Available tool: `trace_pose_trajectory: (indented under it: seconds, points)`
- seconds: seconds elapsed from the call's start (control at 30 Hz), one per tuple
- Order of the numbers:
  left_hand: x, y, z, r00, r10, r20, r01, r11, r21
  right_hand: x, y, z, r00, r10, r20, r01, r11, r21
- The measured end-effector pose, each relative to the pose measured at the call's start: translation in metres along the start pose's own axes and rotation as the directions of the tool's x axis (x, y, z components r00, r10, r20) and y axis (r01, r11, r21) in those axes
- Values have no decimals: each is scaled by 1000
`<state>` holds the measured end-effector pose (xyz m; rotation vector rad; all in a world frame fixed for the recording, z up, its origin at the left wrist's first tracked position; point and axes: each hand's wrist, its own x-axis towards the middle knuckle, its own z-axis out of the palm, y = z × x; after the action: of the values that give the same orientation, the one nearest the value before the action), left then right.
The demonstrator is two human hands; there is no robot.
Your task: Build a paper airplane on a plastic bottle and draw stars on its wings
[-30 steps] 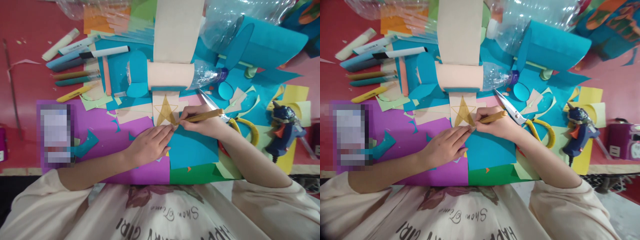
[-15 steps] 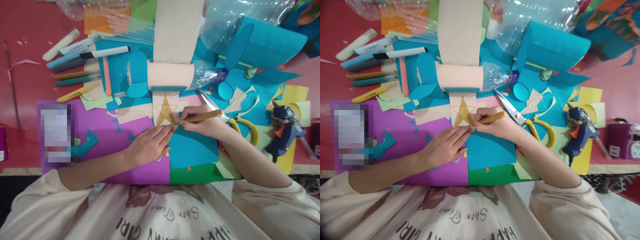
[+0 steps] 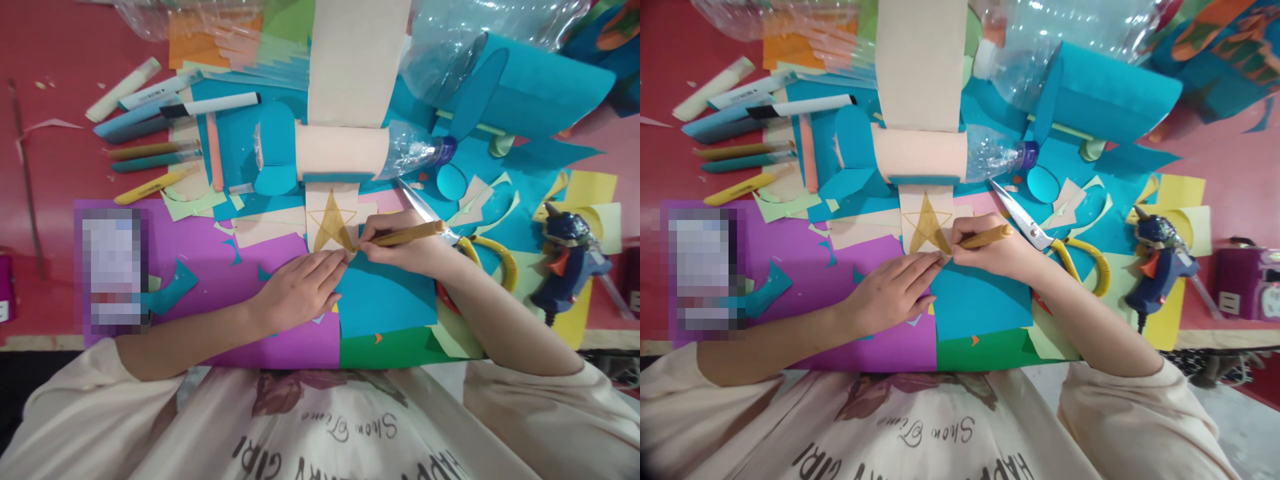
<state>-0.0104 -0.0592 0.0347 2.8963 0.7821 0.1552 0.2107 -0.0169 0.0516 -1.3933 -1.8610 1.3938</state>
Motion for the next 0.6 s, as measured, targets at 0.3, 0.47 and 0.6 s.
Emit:
trace_pose_trajectory:
  seconds: [0.3, 0.47, 0.6]
  points:
    - [0, 0, 1, 997, 46, -55, -45, 999, 17, 4, 2, -4, 997, -1, -71, 11, 990, 140]
    - [0, 1, 1, 979, 120, -164, -115, 993, 40, 5, 4, -4, 977, -48, -208, 76, 989, 127]
    - [0, 1, -2, 969, 146, -197, -151, 989, -7, 5, 6, -6, 977, -73, -198, 96, 989, 109]
